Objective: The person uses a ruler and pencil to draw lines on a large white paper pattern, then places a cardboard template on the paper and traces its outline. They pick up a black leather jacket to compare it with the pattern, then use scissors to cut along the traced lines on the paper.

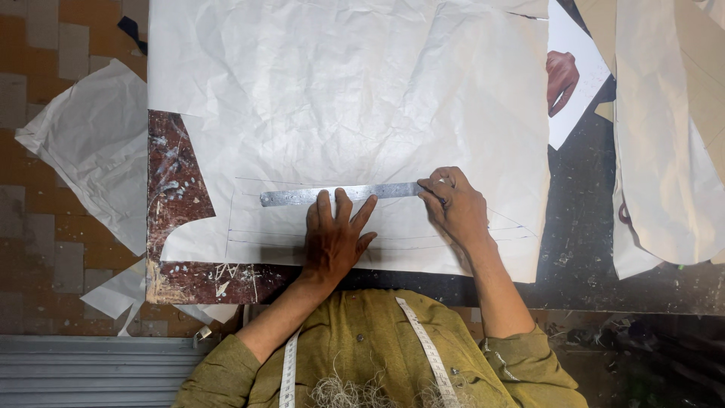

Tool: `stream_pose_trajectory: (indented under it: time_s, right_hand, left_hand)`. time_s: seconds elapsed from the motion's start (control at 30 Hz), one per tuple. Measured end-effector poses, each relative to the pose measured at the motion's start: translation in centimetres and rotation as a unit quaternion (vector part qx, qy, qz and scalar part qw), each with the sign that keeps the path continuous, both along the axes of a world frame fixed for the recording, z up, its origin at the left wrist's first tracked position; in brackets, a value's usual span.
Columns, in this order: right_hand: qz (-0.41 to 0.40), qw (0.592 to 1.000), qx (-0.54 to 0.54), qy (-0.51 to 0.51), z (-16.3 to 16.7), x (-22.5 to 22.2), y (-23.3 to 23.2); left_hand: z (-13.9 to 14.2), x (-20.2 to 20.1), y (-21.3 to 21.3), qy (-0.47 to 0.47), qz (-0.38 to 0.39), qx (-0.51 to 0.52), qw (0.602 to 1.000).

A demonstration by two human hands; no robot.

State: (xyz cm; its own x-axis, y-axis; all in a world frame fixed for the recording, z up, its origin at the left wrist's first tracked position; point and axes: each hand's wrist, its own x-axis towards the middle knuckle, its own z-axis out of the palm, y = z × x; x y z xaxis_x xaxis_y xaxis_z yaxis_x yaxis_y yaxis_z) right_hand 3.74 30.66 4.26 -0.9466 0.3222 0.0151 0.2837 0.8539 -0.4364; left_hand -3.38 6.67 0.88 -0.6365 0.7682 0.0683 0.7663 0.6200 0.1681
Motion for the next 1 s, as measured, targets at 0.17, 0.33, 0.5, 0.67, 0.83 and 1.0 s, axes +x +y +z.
stream_pose_trajectory:
  time_s: [0.17,0.33,0.5,0.67,0.83,1.0]
  right_hand:
    - [-0.013,0.981,-0.147,0.123,1.5,-0.3,0.8]
    - [-0.111,0.537,-0.754,0.362,2.3,-2.1,1.7]
    - [-0.081,0.468,-0.852,0.222,0.4,-4.7,-1.2]
    - [-0.118,0.443,-0.838,0.296,1.3,-5.6,0.3]
    - [-0.170,0.858,-0.474,0.101,0.9,-4.5,-1.2]
    - [-0.098,0.913,-0.395,0.029,0.4,-3.7,-1.4]
  left_hand:
    - [0.3,0.1,0.6,-0.007,0.003,-0.031,0.999]
    - [1.0,0.1,0.6,0.000,0.008,-0.030,1.000]
    - [1.5,-0.1,0.3,-0.014,0.000,-0.021,1.000]
    - [1.4,-0.3,0.2,0.008,0.003,-0.020,1.000]
    - [0.8,-0.6,0.2,-0.022,-0.006,-0.045,0.999]
    - [0.3,-0.5,-0.1,-0.018,-0.005,-0.019,1.000]
